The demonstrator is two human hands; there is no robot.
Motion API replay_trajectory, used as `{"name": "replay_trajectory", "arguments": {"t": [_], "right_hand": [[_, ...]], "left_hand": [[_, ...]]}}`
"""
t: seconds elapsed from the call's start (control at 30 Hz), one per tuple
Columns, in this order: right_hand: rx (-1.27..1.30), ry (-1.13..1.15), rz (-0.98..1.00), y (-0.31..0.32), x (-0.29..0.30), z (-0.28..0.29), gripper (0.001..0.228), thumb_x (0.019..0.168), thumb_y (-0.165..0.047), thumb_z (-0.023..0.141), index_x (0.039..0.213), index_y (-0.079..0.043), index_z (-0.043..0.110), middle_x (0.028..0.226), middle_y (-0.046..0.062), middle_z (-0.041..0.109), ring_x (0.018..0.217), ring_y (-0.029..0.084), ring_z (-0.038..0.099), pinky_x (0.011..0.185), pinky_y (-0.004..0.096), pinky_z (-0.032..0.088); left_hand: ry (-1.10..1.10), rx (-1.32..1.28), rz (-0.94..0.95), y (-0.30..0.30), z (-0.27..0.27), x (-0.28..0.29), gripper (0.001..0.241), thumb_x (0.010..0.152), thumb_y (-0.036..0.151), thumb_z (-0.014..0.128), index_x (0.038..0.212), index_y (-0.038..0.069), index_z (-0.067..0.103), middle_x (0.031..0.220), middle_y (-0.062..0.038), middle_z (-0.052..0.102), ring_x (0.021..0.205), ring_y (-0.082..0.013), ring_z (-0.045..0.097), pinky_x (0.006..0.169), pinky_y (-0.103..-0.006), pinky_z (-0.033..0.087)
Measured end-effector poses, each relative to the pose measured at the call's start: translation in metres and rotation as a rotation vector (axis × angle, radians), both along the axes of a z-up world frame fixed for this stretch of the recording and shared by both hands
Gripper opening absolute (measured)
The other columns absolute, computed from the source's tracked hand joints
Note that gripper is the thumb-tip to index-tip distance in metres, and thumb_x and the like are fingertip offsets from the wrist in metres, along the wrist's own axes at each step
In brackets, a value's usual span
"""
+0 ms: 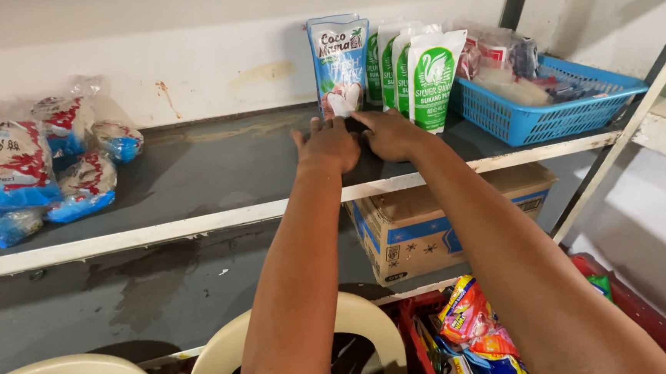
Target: Organizing and placing various condiment and food pouches onto a shelf in a grocery store.
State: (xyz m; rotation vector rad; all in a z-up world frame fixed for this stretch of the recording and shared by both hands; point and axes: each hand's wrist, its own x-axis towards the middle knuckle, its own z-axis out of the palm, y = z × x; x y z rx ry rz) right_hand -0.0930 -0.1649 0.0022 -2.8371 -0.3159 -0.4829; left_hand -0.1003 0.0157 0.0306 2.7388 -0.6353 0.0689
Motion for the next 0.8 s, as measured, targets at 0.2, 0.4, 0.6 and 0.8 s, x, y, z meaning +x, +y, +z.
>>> {"name": "replay_trajectory", "arguments": {"t": [0.2, 0.4, 0.6, 0.8], "right_hand": [[0.021, -0.011, -0.005, 0.007, -0.012, 0.008, 0.051, 0.097, -0.018, 0.058, 0.147, -0.012, 0.053, 0.145, 0.018, 0.056, 0.131, 0.043, 0.05, 0.112, 0.047, 0.037], [0.052, -0.035, 0.023, -0.001, -0.011, 0.003, 0.031, 0.096, -0.02, 0.059, 0.124, -0.009, 0.069, 0.128, 0.018, 0.066, 0.119, 0.036, 0.063, 0.102, 0.043, 0.051], [0.001, 0.145, -0.138, 0.021, -0.045, 0.024, 0.031, 0.099, -0.024, 0.059, 0.128, -0.014, 0.066, 0.125, 0.017, 0.066, 0.113, 0.036, 0.062, 0.093, 0.047, 0.048], [0.074, -0.028, -0.107, 0.025, -0.1, 0.01, 0.026, 0.106, -0.029, 0.066, 0.122, -0.009, 0.071, 0.104, 0.018, 0.072, 0.094, 0.033, 0.07, 0.081, 0.046, 0.053]], "left_hand": [[-0.027, -0.003, -0.003, -0.002, -0.005, 0.007, 0.064, 0.101, 0.042, 0.044, 0.157, 0.014, 0.032, 0.165, -0.006, 0.028, 0.154, -0.0292, 0.02, 0.119, -0.0663, 0.007], [0.072, 0.022, 0.035, 0.0, 0.006, -0.006, 0.05, 0.102, 0.033, 0.047, 0.149, 0.017, 0.049, 0.162, -0.007, 0.037, 0.153, -0.0317, 0.027, 0.118, -0.075, 0.01], [-0.009, -0.11, -0.127, 0.011, -0.033, 0.05, 0.057, 0.087, 0.022, 0.059, 0.14, 0.005, 0.049, 0.135, -0.02, 0.058, 0.126, -0.0436, 0.052, 0.107, -0.0736, 0.023], [-0.338, -0.349, -0.42, 0.053, -0.061, 0.048, 0.024, 0.089, 0.019, 0.06, 0.101, 0.006, 0.076, 0.1, -0.026, 0.072, 0.095, -0.0428, 0.07, 0.08, -0.0499, 0.056]]}}
